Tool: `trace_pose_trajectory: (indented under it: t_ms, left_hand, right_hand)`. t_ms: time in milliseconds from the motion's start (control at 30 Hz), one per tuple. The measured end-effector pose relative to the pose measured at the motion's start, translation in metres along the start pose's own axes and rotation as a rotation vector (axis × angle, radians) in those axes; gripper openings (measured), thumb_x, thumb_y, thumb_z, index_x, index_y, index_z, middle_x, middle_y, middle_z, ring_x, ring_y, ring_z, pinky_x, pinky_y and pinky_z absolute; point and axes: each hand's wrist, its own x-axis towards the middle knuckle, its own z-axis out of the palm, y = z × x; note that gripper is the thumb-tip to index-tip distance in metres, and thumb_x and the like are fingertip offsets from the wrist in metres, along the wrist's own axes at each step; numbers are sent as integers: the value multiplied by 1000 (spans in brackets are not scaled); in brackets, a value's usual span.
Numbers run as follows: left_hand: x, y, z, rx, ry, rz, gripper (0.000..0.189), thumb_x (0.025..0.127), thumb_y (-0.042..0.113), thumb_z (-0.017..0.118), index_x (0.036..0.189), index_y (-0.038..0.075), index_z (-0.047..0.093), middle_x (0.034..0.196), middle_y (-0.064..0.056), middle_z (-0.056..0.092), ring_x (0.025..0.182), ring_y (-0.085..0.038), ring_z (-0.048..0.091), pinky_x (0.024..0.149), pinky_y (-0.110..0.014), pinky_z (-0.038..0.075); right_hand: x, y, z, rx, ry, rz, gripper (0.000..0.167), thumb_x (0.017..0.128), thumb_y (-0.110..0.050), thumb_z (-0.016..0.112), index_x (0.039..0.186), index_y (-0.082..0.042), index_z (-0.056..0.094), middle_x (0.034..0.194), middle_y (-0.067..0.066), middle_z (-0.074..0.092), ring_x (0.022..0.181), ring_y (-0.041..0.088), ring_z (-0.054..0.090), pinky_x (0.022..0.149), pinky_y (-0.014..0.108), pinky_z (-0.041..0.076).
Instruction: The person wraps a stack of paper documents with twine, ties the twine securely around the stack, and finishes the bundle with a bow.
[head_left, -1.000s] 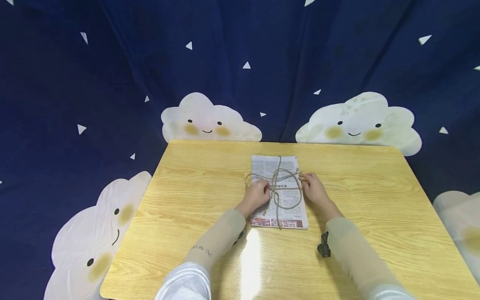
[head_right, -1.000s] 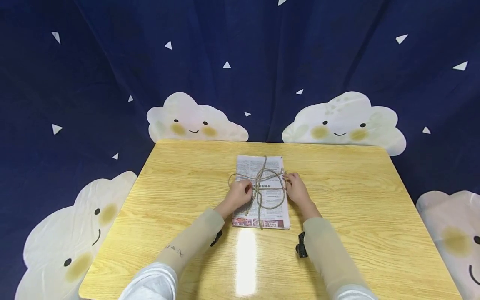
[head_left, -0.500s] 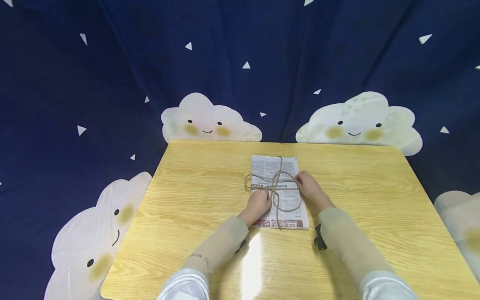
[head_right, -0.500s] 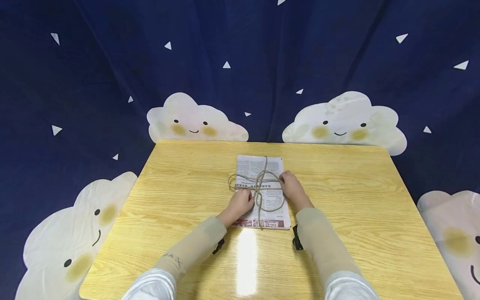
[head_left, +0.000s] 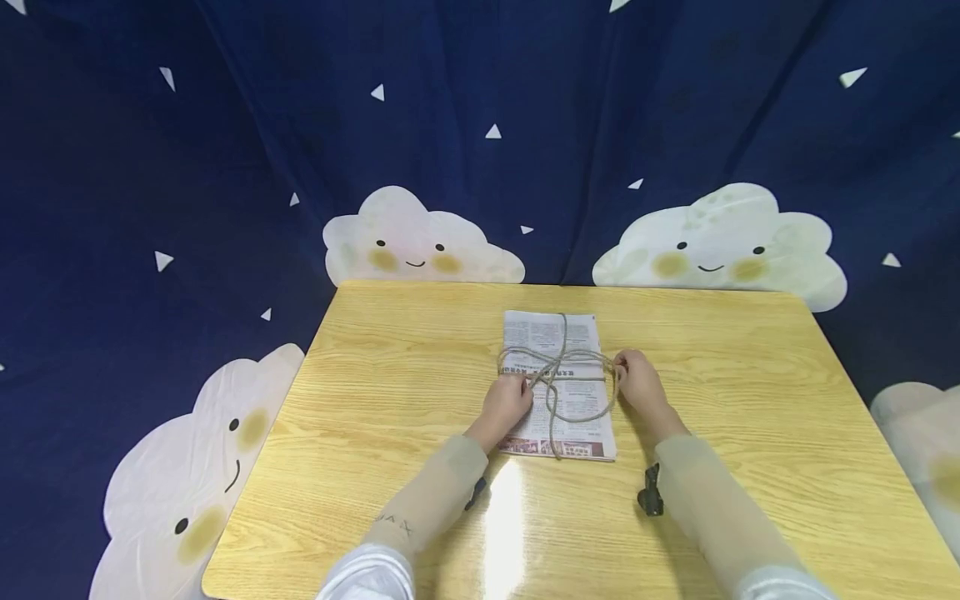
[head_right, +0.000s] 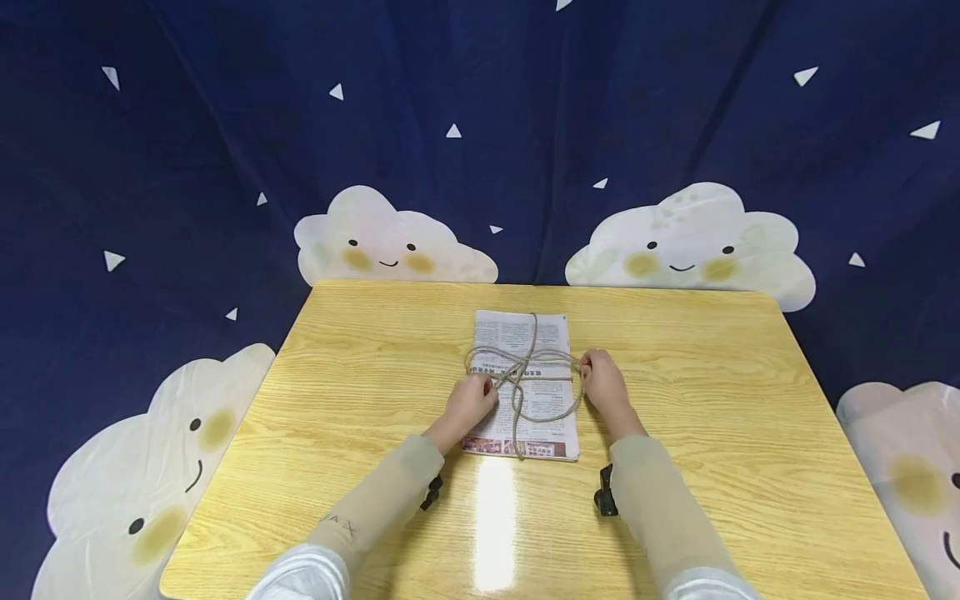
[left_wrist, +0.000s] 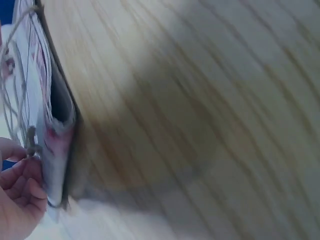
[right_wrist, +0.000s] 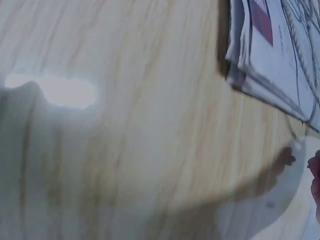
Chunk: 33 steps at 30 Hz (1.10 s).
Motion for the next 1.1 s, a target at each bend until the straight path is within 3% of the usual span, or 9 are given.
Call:
trace_pose_trajectory:
  t_ms: [200,500,633,900,1100]
  left_hand:
    - [-4,-20,-13,-2,84,44,21,83,8,55,63,8,51,60,-2,50,50,-10,40,44,-20,35]
    - [-8,-56,-27,45,247,118,7,80,4,60,74,2,62,70,-7,61,60,-15,55,51,-21,47]
    - [-11,-72,-34,69,263,130,9,83,3,59,75,0,62,72,-8,62,61,-16,57,52,-22,48]
    - [-17,-99,-47,100,264,63,8,85,4,59,82,-2,64,77,-11,64,66,-19,61,56,-26,51]
    - [-22,-115,-53,113,274,-13,10,86,6,61,86,-1,66,82,-12,66,74,-23,63,62,-30,53]
  right_hand:
    - [-15,9,-16,91,49,81,12,94,-2,44,100,5,51,97,21,53,84,32,54,64,36,48]
    - [-32,34,-35,106,101,133,16,96,-5,42,105,7,49,99,21,49,82,30,52,60,30,46]
    - [-40,46,-40,86,119,163,17,96,-5,42,105,7,49,99,22,49,82,30,52,59,29,46]
    - [-51,64,-46,44,121,208,15,96,-6,43,102,5,50,95,22,50,81,31,50,61,33,45]
    - [-59,73,-50,-18,154,197,14,94,-4,46,101,7,51,97,24,49,85,37,50,67,44,43]
